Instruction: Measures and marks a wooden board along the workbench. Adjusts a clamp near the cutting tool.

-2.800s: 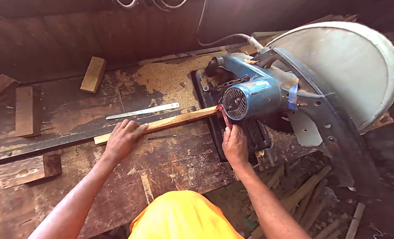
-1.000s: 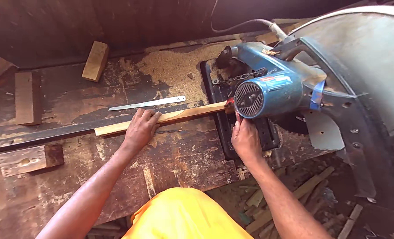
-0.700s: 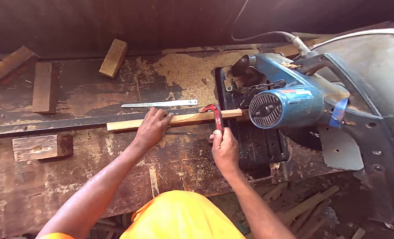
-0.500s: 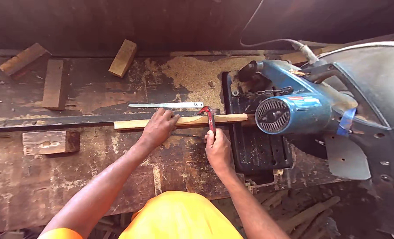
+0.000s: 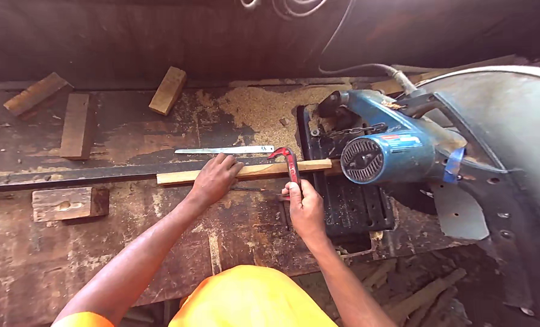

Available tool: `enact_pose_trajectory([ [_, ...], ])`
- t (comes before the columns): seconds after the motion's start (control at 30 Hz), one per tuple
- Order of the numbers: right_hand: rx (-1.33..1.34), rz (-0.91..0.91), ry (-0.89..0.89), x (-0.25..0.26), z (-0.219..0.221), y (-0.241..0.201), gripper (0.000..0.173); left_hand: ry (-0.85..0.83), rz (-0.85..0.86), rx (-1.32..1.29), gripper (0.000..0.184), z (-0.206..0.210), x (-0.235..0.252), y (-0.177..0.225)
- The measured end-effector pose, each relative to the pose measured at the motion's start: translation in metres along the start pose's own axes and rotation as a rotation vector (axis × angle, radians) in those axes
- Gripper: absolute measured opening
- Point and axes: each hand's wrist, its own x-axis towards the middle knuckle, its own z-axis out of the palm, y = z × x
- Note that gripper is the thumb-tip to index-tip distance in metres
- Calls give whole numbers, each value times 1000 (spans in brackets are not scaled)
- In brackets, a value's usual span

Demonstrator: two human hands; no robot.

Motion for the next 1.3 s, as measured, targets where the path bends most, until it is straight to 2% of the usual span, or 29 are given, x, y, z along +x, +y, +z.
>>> enact_pose_trajectory([
  [0.17,376,74,-114,-23,-34,-23,33,7,-64,83,35,-1,-1,13],
  [0.23,543,79,-171,-30,-43,-23,36,49,-151,-7,38,-11,-5,29],
  [0.3,780,136,-218,-36,-50,-26,36,153,-243,-302,39,-29,-9,50],
  [0.4,1271,312,-384,-42,-58,-28,37,182,-322,-1031,36,-49,-15,81],
  [0.5,1777,485,-733,-46,-52,-20,34,52,-208,-1513,52,-48,-13,105],
  [0.6,1986,589,-929,-63,-33,-27,28,38,-52,-1910,58,-45,-6,128],
  [0.67,1983,490,-1033,-76,-22,-30,23,143,-117,-2012,53,-49,-8,139],
  [0.73,1847,274,-1111,-83,-10,-22,40,266,-187,-2066,47,-60,-11,148],
  [0.8,1723,200,-1091,-85,-3,-7,56,382,-203,-2111,41,-75,-11,151],
  [0.87,1501,211,-876,-91,-9,4,57,496,-182,-2099,40,-100,-9,149],
  [0.93,1124,181,-552,-103,-21,4,47,596,-167,-2049,39,-130,-7,145],
  [0.97,946,91,-436,-110,-31,-1,37,647,-182,-2032,38,-145,-7,145],
  [1.03,725,-208,-221,-120,-52,-16,24,731,-190,-2037,37,-170,-9,145],
  [1.07,674,-342,-124,-120,-65,-25,23,753,-180,-2049,38,-178,-9,147],
  [1.13,616,-499,41,-114,-85,-43,33,769,-171,-2082,40,-187,-11,154],
  [1.2,558,-504,104,-102,-92,-53,47,771,-144,-2114,43,-189,-11,160],
  [1.27,447,-382,6,-96,-84,-48,53,772,-137,-2123,45,-189,-10,165],
  [1.3,385,-324,-75,-98,-78,-43,49,779,-137,-2120,46,-189,-10,166],
])
